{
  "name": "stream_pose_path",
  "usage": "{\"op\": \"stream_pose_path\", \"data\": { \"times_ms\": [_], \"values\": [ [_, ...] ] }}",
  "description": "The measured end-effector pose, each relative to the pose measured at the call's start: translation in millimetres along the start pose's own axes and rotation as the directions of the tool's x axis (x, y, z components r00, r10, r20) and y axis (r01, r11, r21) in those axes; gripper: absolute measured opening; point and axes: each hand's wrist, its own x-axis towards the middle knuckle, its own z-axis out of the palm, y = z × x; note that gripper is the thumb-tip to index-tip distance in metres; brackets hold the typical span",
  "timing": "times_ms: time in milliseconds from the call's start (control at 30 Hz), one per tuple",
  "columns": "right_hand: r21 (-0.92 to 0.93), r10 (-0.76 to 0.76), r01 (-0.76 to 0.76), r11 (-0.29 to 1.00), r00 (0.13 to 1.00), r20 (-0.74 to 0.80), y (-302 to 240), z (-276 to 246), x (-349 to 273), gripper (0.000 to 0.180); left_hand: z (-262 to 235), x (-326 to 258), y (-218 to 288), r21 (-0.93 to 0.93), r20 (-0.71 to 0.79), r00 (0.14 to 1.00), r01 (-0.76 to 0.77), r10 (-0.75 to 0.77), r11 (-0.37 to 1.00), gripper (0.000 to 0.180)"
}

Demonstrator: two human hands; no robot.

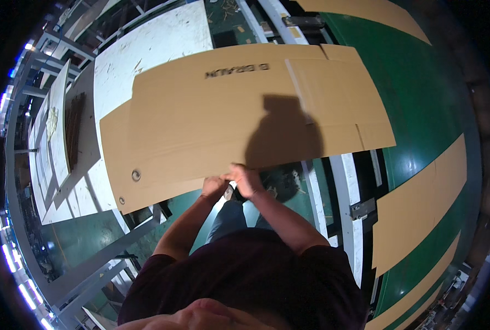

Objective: The person repeatedly folds flat cardboard pieces along pre-scored lines on a workbench. They align the cardboard, press down the folds to crease them, and then move the folded pieces aside.

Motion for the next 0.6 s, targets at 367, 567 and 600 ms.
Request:
{"op": "stream_pose_path", "data": {
  "times_ms": [367, 567, 600],
  "values": [
    [0.033, 0.657, -0.658, 0.752, 0.746, -0.108, 181.5, 72.1, 18.2, 0.052, 41.7, -81.1, -7.0, 0.132, -0.675, 0.623, -0.427, 0.397, 0.895, 0.032],
    [-0.45, 0.815, -0.775, 0.443, 0.557, -0.157, 190.6, 14.9, 24.2, 0.049, 60.7, -140.8, -59.5, -0.28, 0.245, 0.969, 0.03, 0.042, 0.96, 0.024],
    [-0.569, 0.809, -0.715, 0.406, 0.571, -0.14, 172.8, 1.1, 16.9, 0.045, 49.2, -146.8, -55.8, -0.378, -0.376, 0.926, -0.118, -0.036, 0.918, 0.014]
  ]
}}
